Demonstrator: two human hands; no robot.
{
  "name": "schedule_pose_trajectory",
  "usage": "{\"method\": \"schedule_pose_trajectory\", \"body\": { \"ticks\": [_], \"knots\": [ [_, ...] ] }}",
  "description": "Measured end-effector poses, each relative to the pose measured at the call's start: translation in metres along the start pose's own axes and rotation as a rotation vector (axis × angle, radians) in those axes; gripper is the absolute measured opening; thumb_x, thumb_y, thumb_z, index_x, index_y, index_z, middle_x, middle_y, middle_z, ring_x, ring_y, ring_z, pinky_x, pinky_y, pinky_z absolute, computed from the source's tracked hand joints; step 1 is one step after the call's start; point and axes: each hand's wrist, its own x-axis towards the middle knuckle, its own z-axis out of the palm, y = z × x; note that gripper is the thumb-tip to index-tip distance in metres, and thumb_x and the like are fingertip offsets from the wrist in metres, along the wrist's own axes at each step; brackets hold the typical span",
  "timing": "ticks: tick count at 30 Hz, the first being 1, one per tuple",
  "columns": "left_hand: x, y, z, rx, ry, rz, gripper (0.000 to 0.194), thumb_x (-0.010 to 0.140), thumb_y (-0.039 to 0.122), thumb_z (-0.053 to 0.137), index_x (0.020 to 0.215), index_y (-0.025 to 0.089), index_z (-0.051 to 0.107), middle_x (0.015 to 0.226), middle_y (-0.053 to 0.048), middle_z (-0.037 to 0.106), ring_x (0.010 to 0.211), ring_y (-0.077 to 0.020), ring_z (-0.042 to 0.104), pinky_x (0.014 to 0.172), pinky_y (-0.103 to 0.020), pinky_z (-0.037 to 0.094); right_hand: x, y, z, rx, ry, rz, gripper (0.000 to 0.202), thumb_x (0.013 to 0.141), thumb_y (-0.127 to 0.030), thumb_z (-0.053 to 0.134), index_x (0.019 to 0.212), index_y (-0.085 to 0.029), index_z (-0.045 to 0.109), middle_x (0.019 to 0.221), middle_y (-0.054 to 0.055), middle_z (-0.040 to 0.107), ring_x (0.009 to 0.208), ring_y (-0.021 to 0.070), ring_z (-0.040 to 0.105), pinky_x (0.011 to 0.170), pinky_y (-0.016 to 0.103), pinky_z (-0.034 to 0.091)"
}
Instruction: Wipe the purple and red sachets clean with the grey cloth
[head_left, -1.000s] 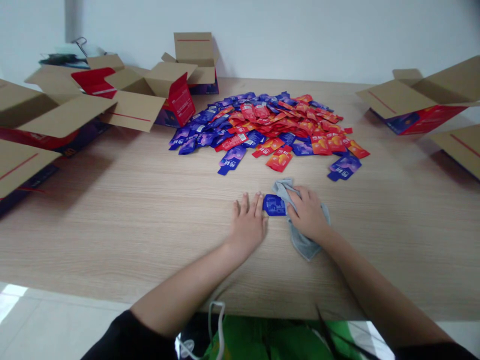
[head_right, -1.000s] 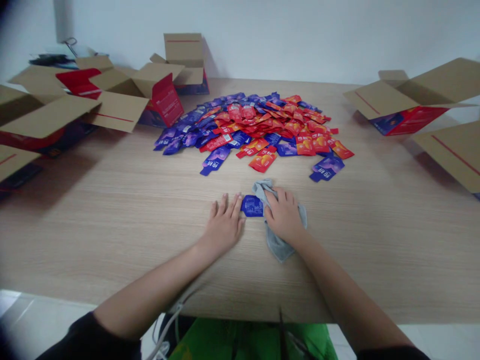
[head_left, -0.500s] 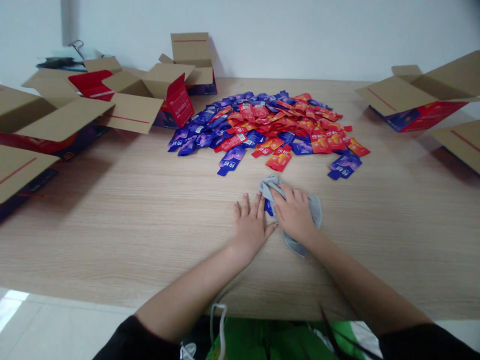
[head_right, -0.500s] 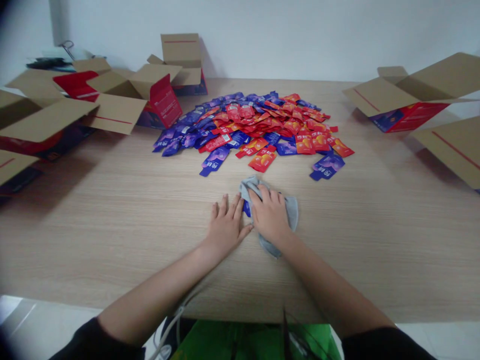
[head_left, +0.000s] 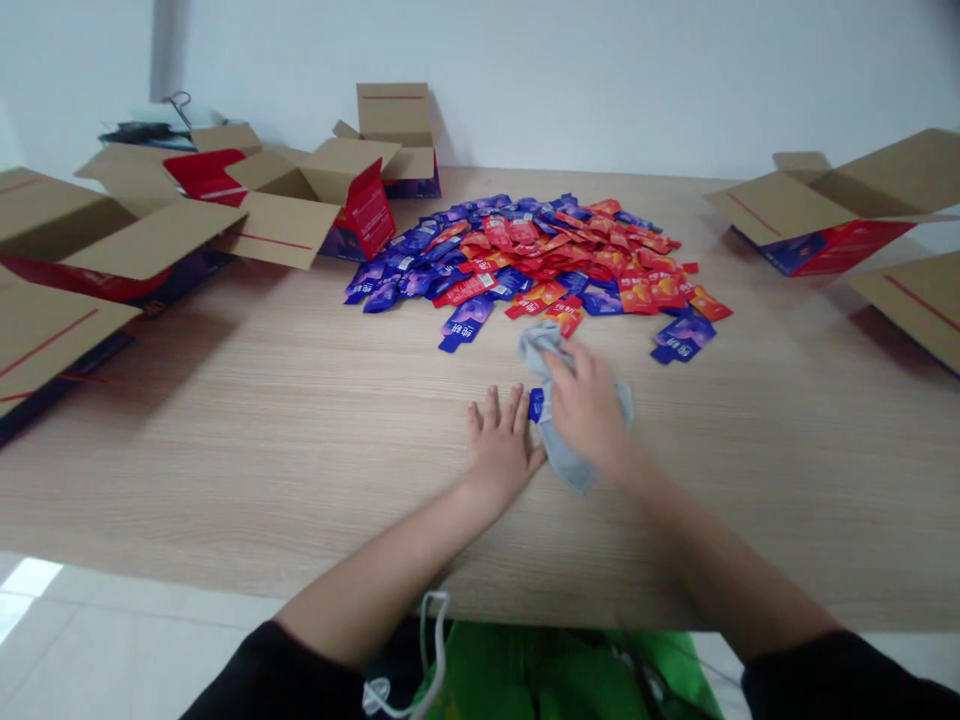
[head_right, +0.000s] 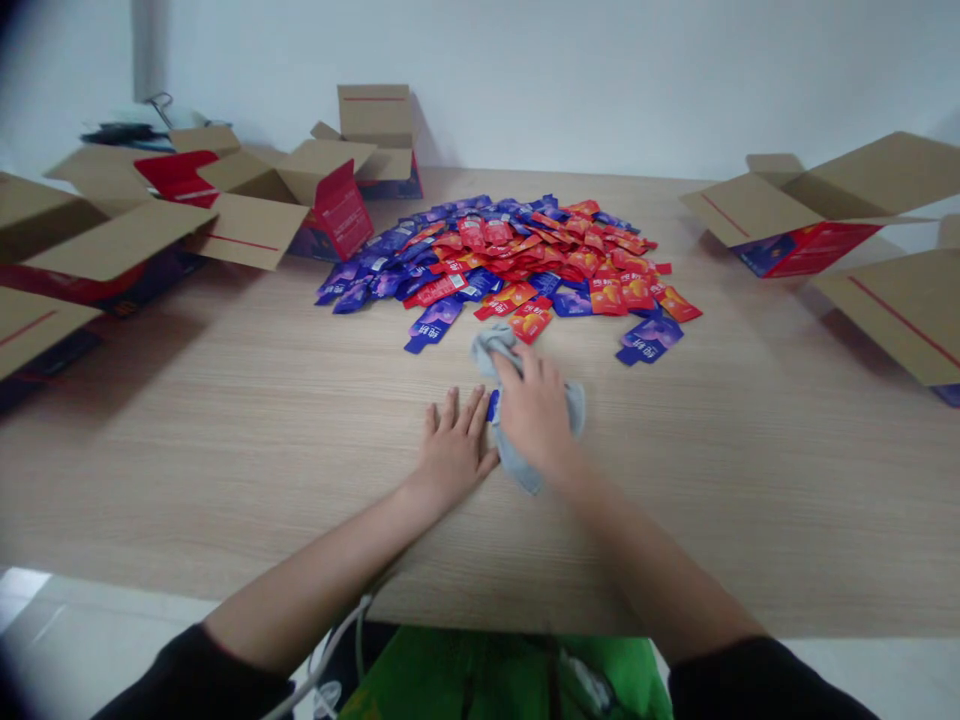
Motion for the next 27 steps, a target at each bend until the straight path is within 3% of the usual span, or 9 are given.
{"method": "schedule_pose_trajectory", "body": {
  "ticks": [2, 4, 9, 12, 14, 17, 21, 24, 27],
  "knots": [
    [0.0, -0.001, 0.0, 0.009, -0.014, 0.005, 0.073, 0.095, 0.055, 0.044, 0.155, 0.017, 0.03, 0.161, -0.01, 0.029, 0.149, -0.041, 0.014, 0.115, -0.067, 0.019, -0.005, -0.013, 0.011, -0.05, -0.084, -0.054, 0.053, 0.091, -0.02, 0.041, 0.142, -0.027, 0.051, 0.139, 0.013, 0.052, 0.11, 0.0309, 0.05, 0.091, 0.047, 0.04],
    [0.0, -0.001, 0.0, 0.011, -0.014, 0.007, 0.074, 0.095, 0.058, 0.041, 0.155, 0.017, 0.029, 0.161, -0.01, 0.027, 0.149, -0.0413, 0.014, 0.115, -0.067, 0.019, -0.017, -0.006, 0.021, -0.109, -0.103, -0.036, 0.052, 0.09, -0.022, 0.042, 0.141, -0.026, 0.053, 0.139, 0.014, 0.053, 0.11, 0.0316, 0.05, 0.091, 0.048, 0.039],
    [0.001, 0.0, 0.001, 0.015, -0.005, 0.0, 0.076, 0.096, 0.061, 0.038, 0.157, 0.019, 0.025, 0.164, -0.005, 0.018, 0.149, -0.0412, 0.012, 0.115, -0.067, 0.02, -0.045, 0.065, 0.014, -0.285, -0.024, 0.197, 0.05, 0.088, -0.022, 0.044, 0.137, -0.022, 0.054, 0.134, 0.017, 0.053, 0.104, 0.033, 0.052, 0.081, 0.047, 0.042],
    [0.001, 0.0, 0.002, 0.014, -0.011, -0.009, 0.077, 0.095, 0.062, 0.038, 0.157, 0.018, 0.024, 0.164, -0.004, 0.016, 0.149, -0.0412, 0.01, 0.116, -0.067, 0.019, -0.041, 0.086, -0.003, -0.355, -0.054, 0.272, 0.046, 0.087, -0.019, 0.043, 0.13, -0.018, 0.059, 0.124, 0.02, 0.056, 0.095, 0.0313, 0.054, 0.075, 0.044, 0.043],
    [0.001, 0.0, 0.002, 0.008, -0.005, -0.013, 0.078, 0.095, 0.063, 0.038, 0.157, 0.018, 0.024, 0.164, -0.005, 0.016, 0.15, -0.0413, 0.009, 0.116, -0.067, 0.019, -0.029, 0.077, -0.01, -0.332, -0.021, 0.272, 0.045, 0.086, -0.018, 0.043, 0.128, -0.018, 0.06, 0.117, 0.019, 0.056, 0.092, 0.0298, 0.054, 0.075, 0.043, 0.043],
    [0.0, 0.0, 0.002, -0.001, 0.01, -0.007, 0.079, 0.095, 0.063, 0.037, 0.157, 0.017, 0.023, 0.164, -0.007, 0.017, 0.15, -0.0411, 0.01, 0.116, -0.066, 0.019, -0.01, 0.038, -0.006, -0.196, 0.051, 0.146, 0.048, 0.088, -0.019, 0.041, 0.134, -0.019, 0.056, 0.122, 0.018, 0.054, 0.099, 0.0294, 0.052, 0.082, 0.043, 0.042],
    [0.0, -0.001, -0.001, 0.014, -0.026, 0.01, 0.075, 0.096, 0.059, 0.037, 0.154, 0.013, 0.031, 0.161, -0.011, 0.028, 0.149, -0.041, 0.012, 0.116, -0.066, 0.017, -0.004, -0.007, 0.017, -0.074, -0.084, -0.117, 0.05, 0.092, -0.021, 0.041, 0.141, -0.026, 0.051, 0.137, 0.012, 0.052, 0.108, 0.0285, 0.049, 0.088, 0.043, 0.039],
    [0.0, 0.0, -0.003, 0.022, -0.039, 0.008, 0.076, 0.096, 0.06, 0.036, 0.156, 0.013, 0.027, 0.163, -0.008, 0.022, 0.149, -0.0415, 0.01, 0.116, -0.066, 0.018, -0.016, 0.004, 0.025, -0.132, -0.11, -0.054, 0.049, 0.092, -0.023, 0.042, 0.14, -0.027, 0.052, 0.139, 0.011, 0.052, 0.108, 0.0289, 0.049, 0.089, 0.044, 0.038],
    [0.001, 0.001, -0.002, 0.023, -0.05, -0.008, 0.078, 0.096, 0.062, 0.035, 0.158, 0.017, 0.02, 0.165, -0.003, 0.011, 0.15, -0.0411, 0.008, 0.116, -0.066, 0.017, -0.033, 0.039, 0.021, -0.221, -0.075, 0.131, 0.047, 0.092, -0.024, 0.04, 0.136, -0.022, 0.055, 0.137, 0.013, 0.052, 0.107, 0.0302, 0.05, 0.087, 0.044, 0.04]
  ]
}}
